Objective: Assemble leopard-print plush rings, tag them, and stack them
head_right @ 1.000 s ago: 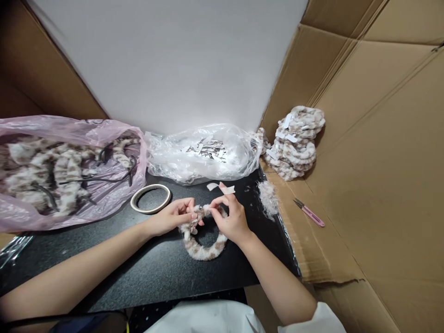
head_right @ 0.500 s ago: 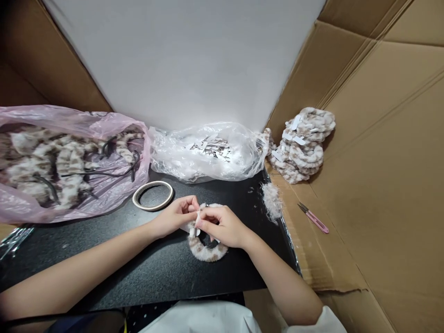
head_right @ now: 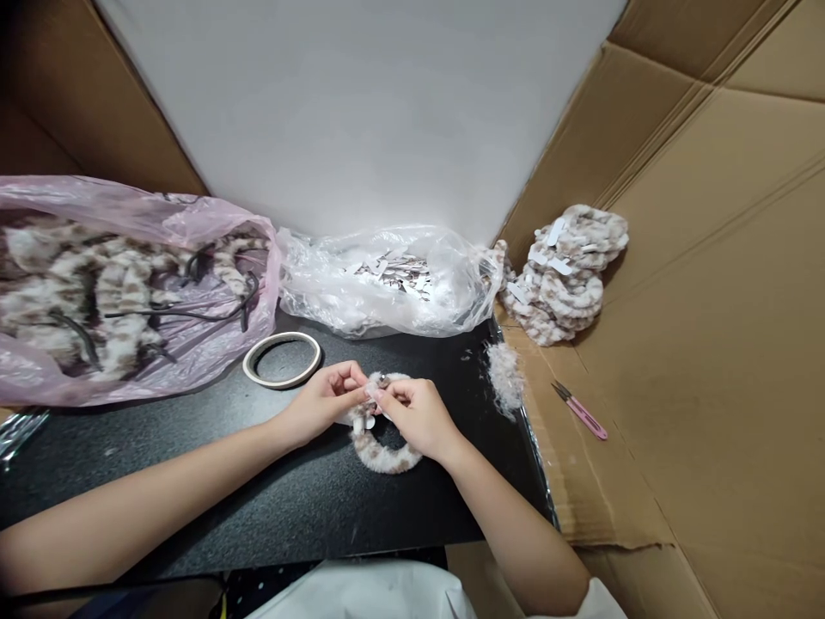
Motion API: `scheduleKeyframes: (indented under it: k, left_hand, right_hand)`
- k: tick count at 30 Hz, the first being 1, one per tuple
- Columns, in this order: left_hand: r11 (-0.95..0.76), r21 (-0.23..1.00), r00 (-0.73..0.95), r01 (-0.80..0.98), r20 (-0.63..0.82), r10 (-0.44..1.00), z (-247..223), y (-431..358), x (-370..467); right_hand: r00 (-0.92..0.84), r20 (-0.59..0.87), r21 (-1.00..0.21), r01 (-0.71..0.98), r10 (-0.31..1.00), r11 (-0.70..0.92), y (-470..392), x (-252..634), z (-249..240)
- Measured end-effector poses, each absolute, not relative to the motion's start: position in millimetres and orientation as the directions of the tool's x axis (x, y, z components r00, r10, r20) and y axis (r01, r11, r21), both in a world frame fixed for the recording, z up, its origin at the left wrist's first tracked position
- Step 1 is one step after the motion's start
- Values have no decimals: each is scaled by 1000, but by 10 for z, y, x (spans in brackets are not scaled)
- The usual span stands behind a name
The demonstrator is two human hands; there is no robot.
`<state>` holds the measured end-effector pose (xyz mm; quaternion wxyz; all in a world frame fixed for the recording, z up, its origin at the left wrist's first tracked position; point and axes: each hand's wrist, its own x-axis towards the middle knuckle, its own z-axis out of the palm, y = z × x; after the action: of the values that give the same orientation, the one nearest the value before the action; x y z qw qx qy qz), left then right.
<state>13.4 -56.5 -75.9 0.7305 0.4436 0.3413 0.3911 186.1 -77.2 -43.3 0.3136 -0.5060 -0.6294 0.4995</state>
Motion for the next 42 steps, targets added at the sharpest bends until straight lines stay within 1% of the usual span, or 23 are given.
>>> scheduleKeyframes:
  k: [2,6,8,10,13,18,22,25,30,33,35,36,37,40,41,42]
  left_hand:
    - [297,916,455,-271,-150,878,-761,-569,136]
    - [309,909,447,-281,-161,880,-750,-573,142]
    - [310,910,445,-276,-165,880,-736,-575,142]
    - [308,913,448,-267,-165,879,-721,-576,141]
    - [302,919,456,-254,-161,875,-710,-577,139]
    - [261,937,448,-231,-136,884,-724,-582,135]
    - [223,952,448,-210,-109,887,-715,-601,126]
    - [218,957,456,-192,-110,883,-706,-621,130]
    - [202,959,364,-198,-119,924,-686,-627,154]
    - [167,969,295,-180,-109,949,-629,-616,140]
    - [146,977,287,-157,-97,953,-577,-613,115]
    - [144,978,296,-149,-95,950,-551,-614,101]
    - [145,979,308,-142,-95,947,-527,-618,88]
    - [125,986,339,-108,-82,937,-471,-643,62]
    - [98,991,349,-88,-62,935,-459,-653,58]
    - [58,996,358,-63,-32,933,-449,-664,54]
  right_hand:
    - [-276,-74,-938,345,958,27,-787,1861,-429]
    - [-288,71,-915,362,955,177,-815,1862,-410]
    - [-299,112,-895,385,948,227,-815,1864,-410]
    - [-292,95,-881,420,952,217,-807,1869,-423]
    - [-251,22,-878,458,968,138,-789,1873,-453]
    - [-215,-46,-893,447,975,57,-781,1861,-480]
    - [-192,-72,-892,451,979,23,-790,1860,-497]
    - [-183,-68,-881,473,981,28,-794,1861,-510]
    - [-180,-72,-848,529,981,35,-788,1853,-505]
    - [-179,-123,-836,548,976,-5,-787,1881,-477]
    - [-195,-155,-842,540,968,-27,-785,1930,-437]
    - [-187,-143,-847,532,972,-22,-782,1961,-407]
    - [-161,-100,-850,526,982,0,-775,1994,-373]
    - [-43,162,-839,520,986,161,-729,2069,-250]
    - [-47,204,-841,503,978,199,-704,2077,-211]
    - [-92,185,-858,470,978,206,-674,2075,-178]
